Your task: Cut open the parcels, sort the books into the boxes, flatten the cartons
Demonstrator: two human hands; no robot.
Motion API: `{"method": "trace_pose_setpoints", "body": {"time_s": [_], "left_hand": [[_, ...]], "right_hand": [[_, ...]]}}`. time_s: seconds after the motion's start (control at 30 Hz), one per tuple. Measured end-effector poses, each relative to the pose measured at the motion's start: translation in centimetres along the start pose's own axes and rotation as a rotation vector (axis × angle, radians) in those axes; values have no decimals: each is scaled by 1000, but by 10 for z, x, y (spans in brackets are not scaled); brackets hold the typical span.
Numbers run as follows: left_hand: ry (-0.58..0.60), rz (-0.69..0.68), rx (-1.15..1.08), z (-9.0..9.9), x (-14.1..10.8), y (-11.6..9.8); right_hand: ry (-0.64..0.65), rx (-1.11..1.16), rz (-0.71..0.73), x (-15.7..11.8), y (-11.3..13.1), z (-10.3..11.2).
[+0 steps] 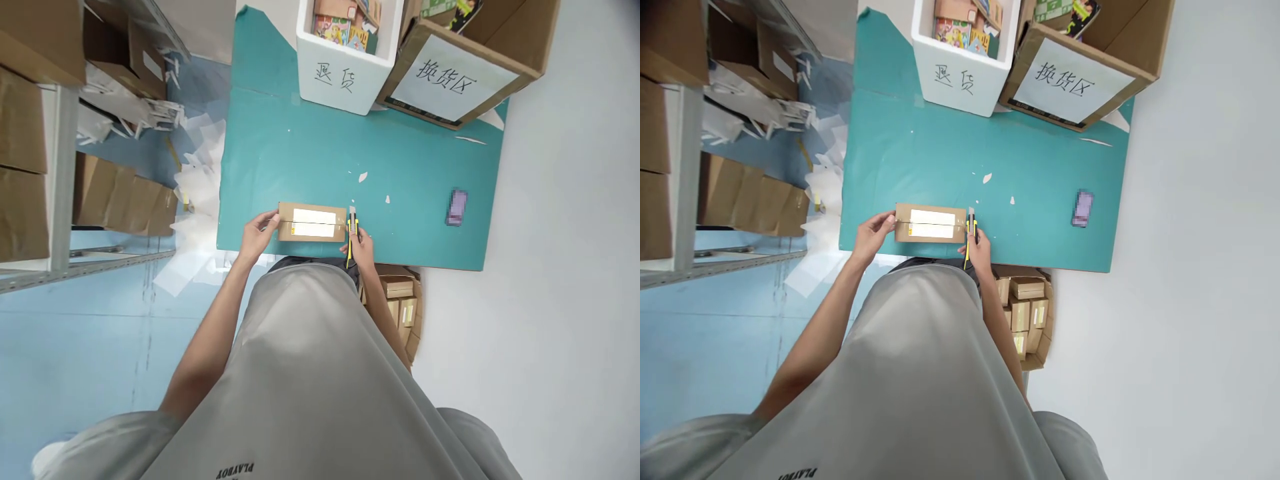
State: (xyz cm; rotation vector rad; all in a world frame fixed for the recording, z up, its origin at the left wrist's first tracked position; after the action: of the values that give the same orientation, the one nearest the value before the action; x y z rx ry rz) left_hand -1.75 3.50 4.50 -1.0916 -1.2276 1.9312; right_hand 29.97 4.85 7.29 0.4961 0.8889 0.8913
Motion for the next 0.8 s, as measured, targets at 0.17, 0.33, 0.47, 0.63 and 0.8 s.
{"method": "trace_pose_setpoints", "body": {"time_s": [0.17,0.33,0.47,0.63,0.8], "left_hand": [[200,-32,-26,-52,-21,7],[329,-83,60,-91,-27,25],[346,-116,91,-97,-24,30],[346,-95,78,-97,-24,36],[335,-51,39,-99,-25,45]], "right_hand": [[-97,24,34,15,-11,45],[-114,-250,228,20,-11,80],[-9,-596,547,5,17,72],[272,-1047,680,-11,50,33],[368,-1244,794,-10,76,7]]}}
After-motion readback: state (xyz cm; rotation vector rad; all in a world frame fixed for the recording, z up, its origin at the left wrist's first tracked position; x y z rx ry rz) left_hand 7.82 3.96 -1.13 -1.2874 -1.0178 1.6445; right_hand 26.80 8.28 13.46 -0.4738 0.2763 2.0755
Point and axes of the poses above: each hand's wrist, its own x-axis towards the middle knuckle, its own z-axis out of the back of the hand, y = z × x, the point moved 5 cm from there along x, towards the middle knuckle, and after that the axes turned 13 degrees about -y, right-handed, at the moved point
